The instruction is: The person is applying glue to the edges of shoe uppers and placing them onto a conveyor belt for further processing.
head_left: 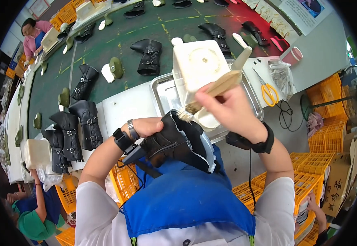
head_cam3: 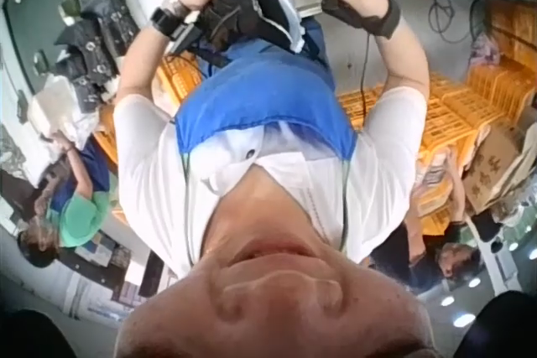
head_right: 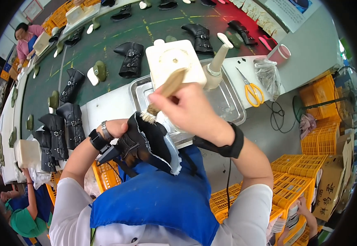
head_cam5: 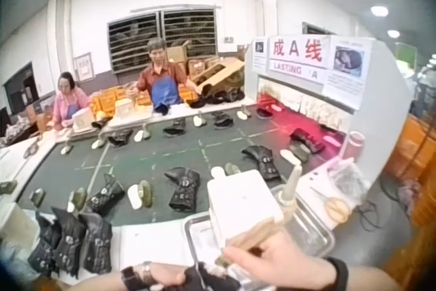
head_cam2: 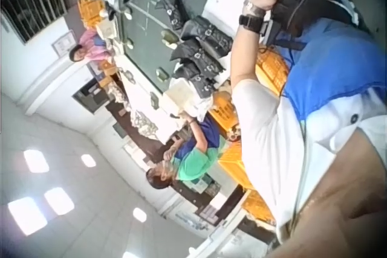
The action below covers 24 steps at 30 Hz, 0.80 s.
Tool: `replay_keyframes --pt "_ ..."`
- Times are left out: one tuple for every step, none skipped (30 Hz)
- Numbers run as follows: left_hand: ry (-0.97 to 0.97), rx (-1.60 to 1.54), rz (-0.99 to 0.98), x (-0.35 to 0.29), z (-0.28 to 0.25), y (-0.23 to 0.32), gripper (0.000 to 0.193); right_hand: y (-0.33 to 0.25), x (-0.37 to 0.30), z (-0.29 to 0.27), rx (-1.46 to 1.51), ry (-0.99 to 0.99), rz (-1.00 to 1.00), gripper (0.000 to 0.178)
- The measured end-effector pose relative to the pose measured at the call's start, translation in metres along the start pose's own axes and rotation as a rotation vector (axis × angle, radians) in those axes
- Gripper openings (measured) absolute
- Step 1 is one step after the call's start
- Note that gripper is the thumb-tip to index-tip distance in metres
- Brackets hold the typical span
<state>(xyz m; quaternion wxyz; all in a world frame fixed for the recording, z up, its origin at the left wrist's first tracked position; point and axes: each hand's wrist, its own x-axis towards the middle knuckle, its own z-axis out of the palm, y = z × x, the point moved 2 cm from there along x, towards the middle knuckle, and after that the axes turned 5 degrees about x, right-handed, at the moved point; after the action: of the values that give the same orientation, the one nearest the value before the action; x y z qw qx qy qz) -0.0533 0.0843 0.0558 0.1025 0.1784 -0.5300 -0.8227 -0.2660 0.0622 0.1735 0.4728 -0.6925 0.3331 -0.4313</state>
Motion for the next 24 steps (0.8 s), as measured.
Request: replay_keyframes --pt "-0.002 0.003 -0.002 0.001 0.003 0.004 0.092 0.000 0.001 0.004 0.000 0.004 -0.002 0.022" --pt "0.009 0.059 -0.015 0.001 0.004 0.007 0.091 0.000 0.002 0.008 -0.081 -0.035 -0.055 0.022" --pt "0.020 0.115 -0.027 0.002 0.005 0.009 0.091 -0.002 0.003 0.010 -0.163 -0.074 -0.107 0.022" --pt "0.021 0.117 -0.031 0.001 0.004 0.009 0.091 -0.002 0.002 0.009 -0.160 -0.071 -0.109 0.022" --pt "0.036 0.163 -0.029 0.000 0.003 0.008 0.090 -0.002 0.002 0.008 -0.262 -0.118 -0.138 0.023" --pt "0.051 0.209 -0.027 -0.001 0.001 0.007 0.089 -0.003 0.001 0.007 -0.364 -0.165 -0.167 0.024" --pt "0.117 0.153 0.038 -0.001 0.003 0.005 0.085 -0.005 -0.001 0.005 -0.361 -0.163 -0.167 0.024" --pt "0.117 0.154 0.035 -0.002 0.003 0.005 0.085 -0.009 -0.003 0.003 -0.418 -0.168 -0.184 0.024" --pt "0.117 0.139 0.043 -0.004 0.003 0.006 0.084 -0.012 -0.005 0.002 -0.475 -0.173 -0.201 0.025" --pt "0.119 0.122 0.053 -0.006 0.002 0.007 0.083 -0.015 -0.006 0.000 -0.472 -0.173 -0.202 0.025" --pt "0.122 0.122 0.052 -0.007 0.003 0.010 0.083 -0.017 -0.006 -0.002 -0.483 -0.201 -0.143 0.025" --pt "0.134 0.129 0.049 -0.008 0.006 0.015 0.083 -0.016 -0.007 -0.003 -0.494 -0.229 -0.084 0.026" --pt "0.144 0.139 0.044 -0.009 0.006 0.019 0.083 -0.016 -0.006 -0.004 -0.492 -0.227 -0.088 0.026" --pt "0.147 0.142 0.043 -0.009 0.006 0.019 0.083 -0.016 -0.006 -0.004 -0.497 -0.235 -0.069 0.026" --pt "0.159 0.131 0.003 -0.008 0.005 0.016 0.091 -0.015 -0.005 -0.004 -0.502 -0.243 -0.050 0.026" --pt "0.170 0.122 -0.037 -0.007 0.003 0.014 0.099 -0.013 -0.004 -0.003 -0.502 -0.241 -0.054 0.026" --pt "0.122 0.154 0.037 -0.006 -0.002 0.005 0.085 -0.009 -0.002 -0.001 -0.455 -0.220 -0.093 0.026" --pt "0.121 0.159 0.037 -0.007 -0.003 0.003 0.085 -0.006 -0.001 0.002 -0.407 -0.198 -0.131 0.026" --pt "0.151 0.120 0.036 -0.007 0.000 0.002 0.084 -0.004 0.000 0.004 -0.407 -0.196 -0.129 0.026" --pt "0.181 0.081 0.034 -0.007 0.003 0.001 0.083 -0.003 0.002 0.006 -0.373 -0.180 -0.192 0.024" --pt "0.178 0.081 0.031 -0.009 0.005 0.002 0.083 -0.003 0.002 0.009 -0.338 -0.163 -0.254 0.022" --pt "0.195 0.044 0.031 -0.012 0.006 0.004 0.083 -0.001 0.002 0.011 -0.339 -0.158 -0.253 0.022" --pt "0.212 0.008 0.031 -0.013 0.005 0.005 0.083 -0.001 0.002 0.012 -0.265 -0.113 -0.273 0.020" --pt "0.209 0.010 0.028 -0.011 0.005 0.006 0.083 0.000 0.001 0.012 -0.191 -0.068 -0.293 0.018"
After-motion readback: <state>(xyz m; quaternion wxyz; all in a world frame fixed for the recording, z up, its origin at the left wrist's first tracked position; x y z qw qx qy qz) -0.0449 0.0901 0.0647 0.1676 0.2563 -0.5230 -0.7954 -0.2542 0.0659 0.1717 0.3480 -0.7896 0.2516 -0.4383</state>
